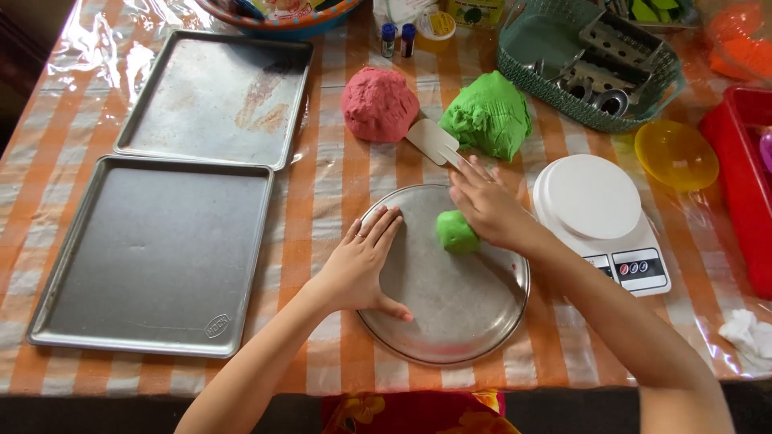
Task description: Preparing and weighing colored dough, then rolling it out with a rolling pin on a metal plate.
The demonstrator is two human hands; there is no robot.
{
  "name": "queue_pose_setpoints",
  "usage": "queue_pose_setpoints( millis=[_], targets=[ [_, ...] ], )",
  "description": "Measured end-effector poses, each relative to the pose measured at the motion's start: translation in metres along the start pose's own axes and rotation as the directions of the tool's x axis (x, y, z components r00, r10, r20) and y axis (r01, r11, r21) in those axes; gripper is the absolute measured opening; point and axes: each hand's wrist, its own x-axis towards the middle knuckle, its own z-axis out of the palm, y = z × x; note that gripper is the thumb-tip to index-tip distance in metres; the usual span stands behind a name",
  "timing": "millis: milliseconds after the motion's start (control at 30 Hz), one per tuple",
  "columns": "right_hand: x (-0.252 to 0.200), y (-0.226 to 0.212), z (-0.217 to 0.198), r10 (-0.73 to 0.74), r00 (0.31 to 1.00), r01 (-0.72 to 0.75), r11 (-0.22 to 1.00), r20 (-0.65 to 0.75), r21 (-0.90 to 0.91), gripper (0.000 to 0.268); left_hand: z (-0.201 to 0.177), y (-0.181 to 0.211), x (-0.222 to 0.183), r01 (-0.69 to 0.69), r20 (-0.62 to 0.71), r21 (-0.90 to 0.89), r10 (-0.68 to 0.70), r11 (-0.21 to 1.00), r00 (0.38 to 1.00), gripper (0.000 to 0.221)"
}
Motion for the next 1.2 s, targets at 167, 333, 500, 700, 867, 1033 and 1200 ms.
queue_pose_setpoints(
  millis=[167, 333, 500, 700, 867, 1033, 1200],
  targets=[
    [0.008, -0.092, 0.035, -0.209, 0.971, 0.206, 0.978, -0.118, -0.033, 0.076, -0.012, 0.002, -0.001, 0.010, 0.012, -0.002, -0.010, 1.000, 1.000, 0.159],
    [-0.076, -0.134, 0.043, -0.592, 0.785, 0.522, 0.791, -0.183, -0.320, 0.072, 0.058, -0.031, 0.008, -0.024, -0.153, 0.335, 0.079, 0.942, 0.985, 0.140],
    [-0.140, -0.078, 0.030, -0.734, 0.645, 0.614, 0.663, -0.211, -0.428, 0.042, 0.018, -0.008, 0.001, -0.034, -0.098, 0.044, 0.038, 0.998, 0.994, 0.158],
    [-0.103, 0.010, -0.003, -0.291, 0.950, 0.254, 0.930, -0.113, -0.266, 0.068, 0.004, -0.003, 0.000, -0.012, -0.020, 0.007, 0.012, 1.000, 1.000, 0.161],
    [0.005, -0.022, 0.005, -0.216, 0.974, 0.206, 0.968, 0.061, 0.140, 0.070, -0.002, 0.000, 0.001, 0.003, 0.015, 0.003, -0.003, 1.000, 1.000, 0.159],
    [0.008, -0.115, 0.019, -0.281, 0.955, 0.272, 0.958, 0.099, 0.093, 0.086, 0.010, -0.005, 0.002, 0.022, 0.054, 0.041, -0.024, 0.999, 0.998, 0.160],
    [-0.086, -0.139, 0.036, -0.673, 0.728, 0.565, 0.698, -0.132, -0.439, 0.085, 0.064, -0.037, 0.010, -0.105, -0.195, 0.123, 0.128, 0.987, 0.972, 0.110]
  ],
)
